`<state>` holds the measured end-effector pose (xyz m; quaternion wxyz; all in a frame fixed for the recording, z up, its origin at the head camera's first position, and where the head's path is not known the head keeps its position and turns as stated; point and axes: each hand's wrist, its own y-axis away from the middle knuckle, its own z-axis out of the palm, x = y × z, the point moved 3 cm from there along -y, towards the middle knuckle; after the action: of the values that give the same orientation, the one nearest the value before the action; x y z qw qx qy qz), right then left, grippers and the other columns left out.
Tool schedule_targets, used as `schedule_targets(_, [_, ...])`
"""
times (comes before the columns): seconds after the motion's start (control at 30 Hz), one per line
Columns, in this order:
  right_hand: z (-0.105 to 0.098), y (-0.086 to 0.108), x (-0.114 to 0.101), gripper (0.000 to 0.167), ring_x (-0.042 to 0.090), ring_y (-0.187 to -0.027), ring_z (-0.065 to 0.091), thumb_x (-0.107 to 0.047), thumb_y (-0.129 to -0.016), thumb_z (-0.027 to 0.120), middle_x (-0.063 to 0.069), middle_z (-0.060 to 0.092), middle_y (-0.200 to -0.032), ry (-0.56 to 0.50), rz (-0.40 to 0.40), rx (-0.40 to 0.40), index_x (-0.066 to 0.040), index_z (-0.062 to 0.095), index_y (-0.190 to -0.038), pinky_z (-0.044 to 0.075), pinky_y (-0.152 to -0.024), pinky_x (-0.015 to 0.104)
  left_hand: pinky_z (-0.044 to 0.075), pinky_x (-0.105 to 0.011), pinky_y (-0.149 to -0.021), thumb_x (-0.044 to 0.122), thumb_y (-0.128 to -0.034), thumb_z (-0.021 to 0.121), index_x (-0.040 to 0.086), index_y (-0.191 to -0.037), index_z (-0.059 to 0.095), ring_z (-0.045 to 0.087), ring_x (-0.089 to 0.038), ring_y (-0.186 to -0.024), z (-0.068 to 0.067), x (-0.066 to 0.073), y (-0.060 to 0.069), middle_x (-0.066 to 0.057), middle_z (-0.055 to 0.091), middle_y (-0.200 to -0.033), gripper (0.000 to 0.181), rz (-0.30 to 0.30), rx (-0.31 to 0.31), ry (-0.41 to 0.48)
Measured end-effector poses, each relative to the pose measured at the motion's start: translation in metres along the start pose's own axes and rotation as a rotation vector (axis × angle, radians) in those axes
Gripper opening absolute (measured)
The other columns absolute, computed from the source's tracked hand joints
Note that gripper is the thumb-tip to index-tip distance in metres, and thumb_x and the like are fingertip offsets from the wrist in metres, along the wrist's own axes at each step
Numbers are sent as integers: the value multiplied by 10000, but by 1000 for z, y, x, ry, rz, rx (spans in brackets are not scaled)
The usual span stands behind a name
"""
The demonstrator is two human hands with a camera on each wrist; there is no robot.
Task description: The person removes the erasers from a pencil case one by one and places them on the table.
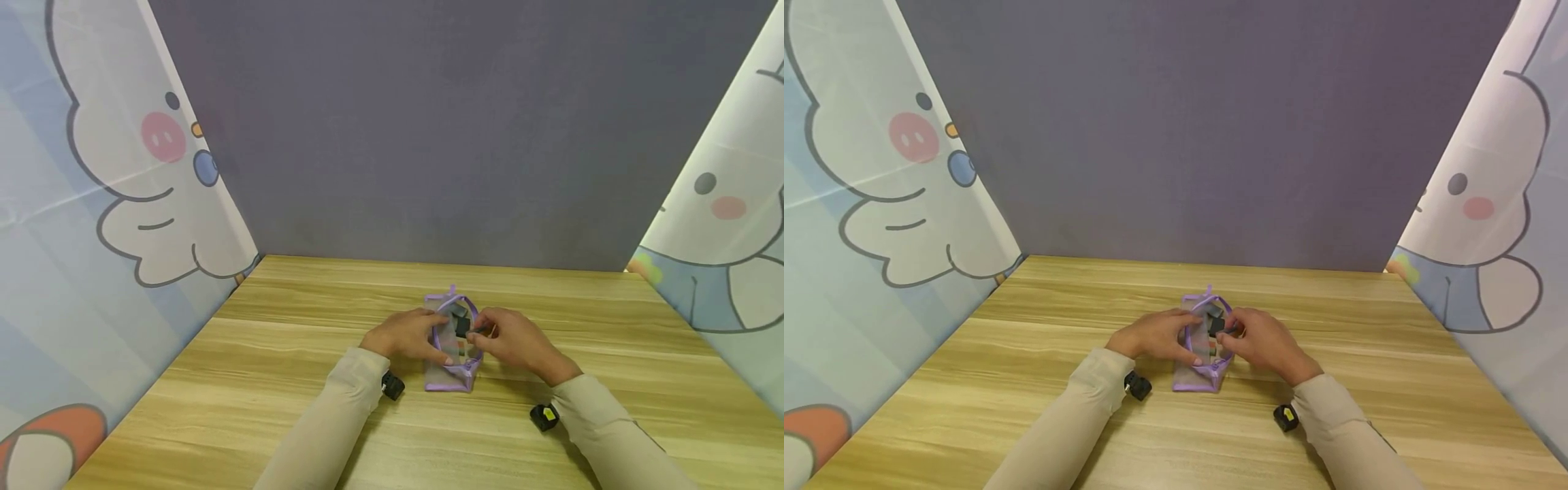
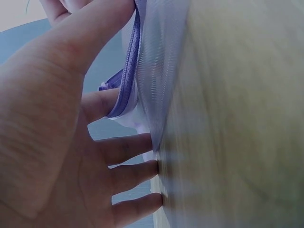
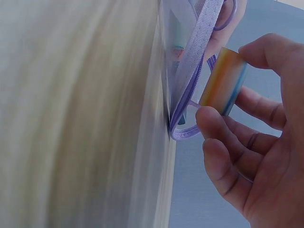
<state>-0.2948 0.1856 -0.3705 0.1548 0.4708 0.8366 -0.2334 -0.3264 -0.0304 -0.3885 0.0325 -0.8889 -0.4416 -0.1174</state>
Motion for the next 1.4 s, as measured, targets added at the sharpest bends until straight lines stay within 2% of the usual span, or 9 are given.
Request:
schedule_targets(0.33, [-5,3,0,224,74,-713,575,-417,-944,696,-92,645,-861,-2,11,40,-198,644,-937,487,-606,293,406,-432,-1079,724,-789,690,276,-1521,459,415,-217,-1400,-1,1,1,-20,418,-1554,888,-18,-18,3])
schedule_targets(0.7, [-11,6,5,248,101,-683,554,-399,-943,703,-59,634,-832,5,44,76,-162,630,-927,466,-585,299,403,-401,-1082,728,-784,690,269,-1516,467,421,-206,-1394,-2,2,1,-14,439,-1538,892,-11,-10,0])
schedule_targets(1.07, [-19,9,12,305,106,-670,559,-461,-941,686,-63,621,-800,16,63,99,-167,611,-917,465,-574,298,401,-398,-1084,735,-788,680,292,-1528,444,418,-200,-1394,1,1,-1,-3,424,-1548,895,-21,-18,-1])
schedule_targets(1.4, [-26,13,15,270,108,-673,568,-408,-955,687,-48,628,-805,13,80,110,-152,605,-922,459,-564,299,395,-424,-1089,730,-797,676,294,-1533,436,404,-208,-1405,0,1,1,-7,417,-1551,888,-24,-20,-7])
